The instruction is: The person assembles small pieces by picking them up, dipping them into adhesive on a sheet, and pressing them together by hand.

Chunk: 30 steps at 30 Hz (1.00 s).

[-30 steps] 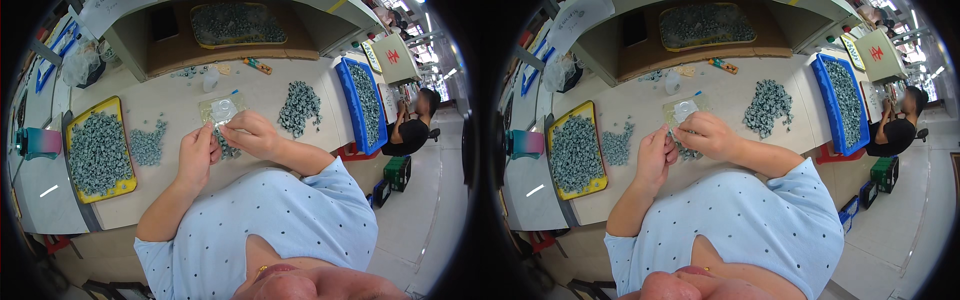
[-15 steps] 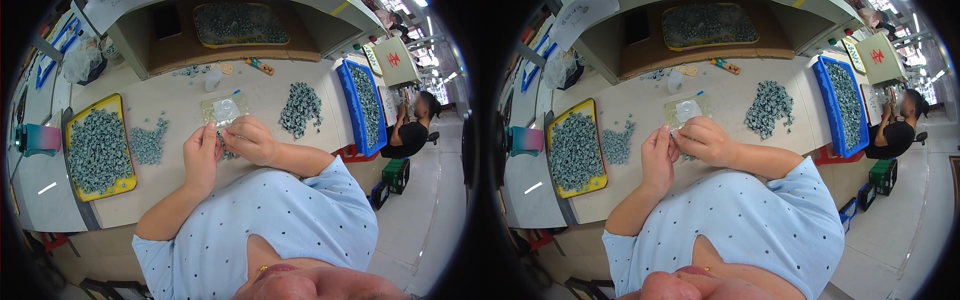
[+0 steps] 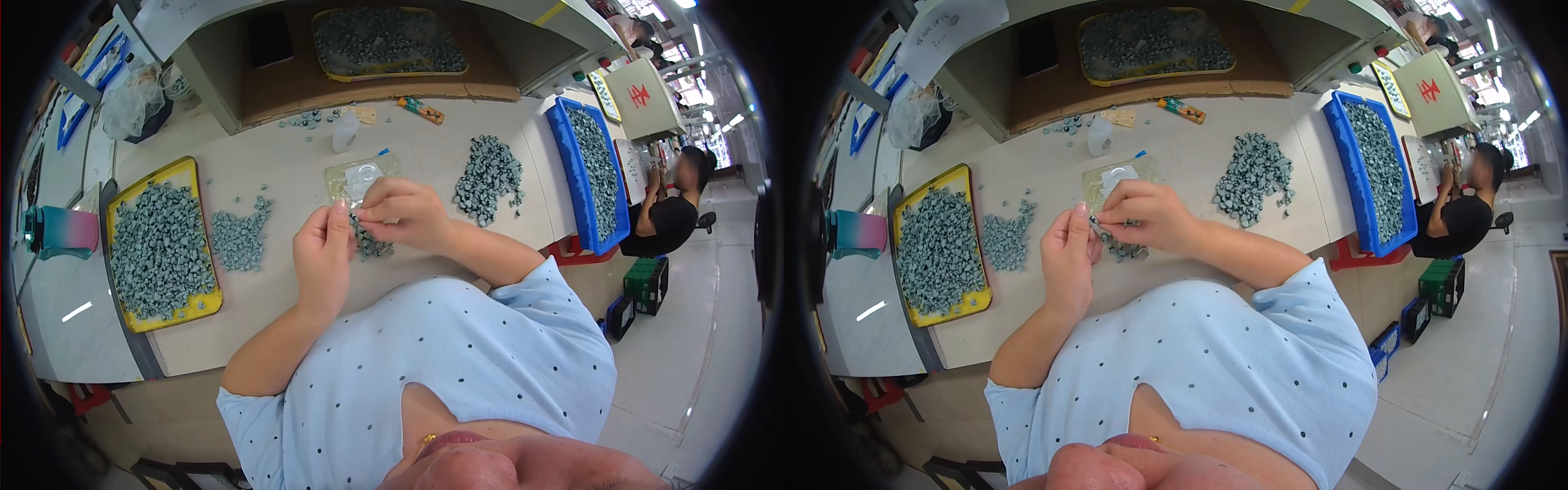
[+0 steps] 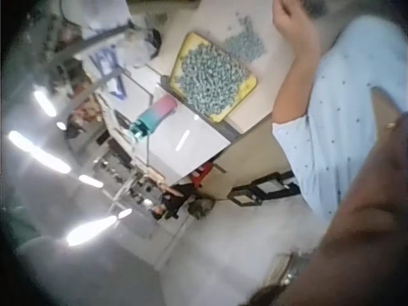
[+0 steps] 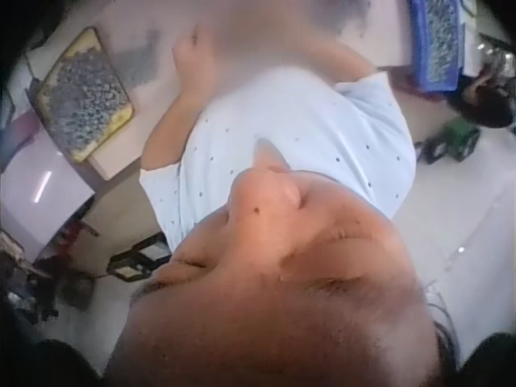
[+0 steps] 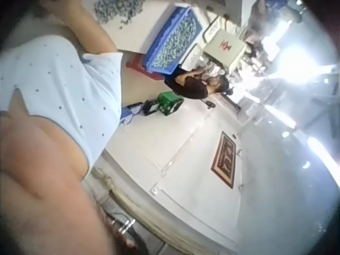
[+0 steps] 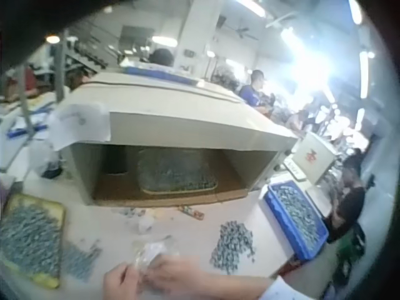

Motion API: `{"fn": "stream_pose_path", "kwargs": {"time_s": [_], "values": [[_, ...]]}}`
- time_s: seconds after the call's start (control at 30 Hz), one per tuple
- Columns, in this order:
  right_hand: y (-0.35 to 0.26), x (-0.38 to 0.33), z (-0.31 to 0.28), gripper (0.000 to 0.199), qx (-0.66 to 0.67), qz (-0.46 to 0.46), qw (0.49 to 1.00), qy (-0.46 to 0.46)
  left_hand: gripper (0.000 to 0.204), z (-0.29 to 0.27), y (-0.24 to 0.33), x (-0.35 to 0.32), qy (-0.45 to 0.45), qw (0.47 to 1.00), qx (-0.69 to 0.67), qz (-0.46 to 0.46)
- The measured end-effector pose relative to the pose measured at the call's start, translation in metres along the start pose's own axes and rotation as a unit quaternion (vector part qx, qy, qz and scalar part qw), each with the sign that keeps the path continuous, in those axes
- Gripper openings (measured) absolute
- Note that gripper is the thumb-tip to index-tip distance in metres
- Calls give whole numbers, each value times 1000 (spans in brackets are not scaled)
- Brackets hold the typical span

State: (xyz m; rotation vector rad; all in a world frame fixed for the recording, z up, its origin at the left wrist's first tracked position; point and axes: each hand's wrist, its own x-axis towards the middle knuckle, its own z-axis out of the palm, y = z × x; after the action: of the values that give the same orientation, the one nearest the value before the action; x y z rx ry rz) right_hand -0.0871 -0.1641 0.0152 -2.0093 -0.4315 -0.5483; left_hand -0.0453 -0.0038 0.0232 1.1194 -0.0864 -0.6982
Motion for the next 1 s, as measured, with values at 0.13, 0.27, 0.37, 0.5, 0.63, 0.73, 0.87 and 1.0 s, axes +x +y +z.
{"fn": "stream_pose_path", "kwargs": {"time_s": [0.13,0.27,0.37,0.5,0.63,0.73,0.87,1.0], "values": [[0,13,-45,14,-70,122,984,-108,36,-6,1,6,-26,986,156,-52],[14,2,-97,13,-260,228,926,-148,41,-7,-5,7,-50,930,365,-12],[12,-10,-120,13,-338,353,856,-172,37,-4,-4,12,-70,923,376,-41],[21,-25,-127,10,-364,401,814,-212,16,-8,-5,14,-79,981,151,-90],[12,-18,-122,11,-363,369,820,-243,28,-9,9,10,-133,981,-121,-78],[2,-11,-119,11,-366,366,822,-238,36,-5,28,3,-121,975,-174,-70],[-20,2,-108,13,-346,326,859,-190,31,-12,43,-7,-103,957,-260,-71],[-41,24,-89,13,-262,259,920,-137,22,-15,56,-12,-102,953,-278,-63]]}}
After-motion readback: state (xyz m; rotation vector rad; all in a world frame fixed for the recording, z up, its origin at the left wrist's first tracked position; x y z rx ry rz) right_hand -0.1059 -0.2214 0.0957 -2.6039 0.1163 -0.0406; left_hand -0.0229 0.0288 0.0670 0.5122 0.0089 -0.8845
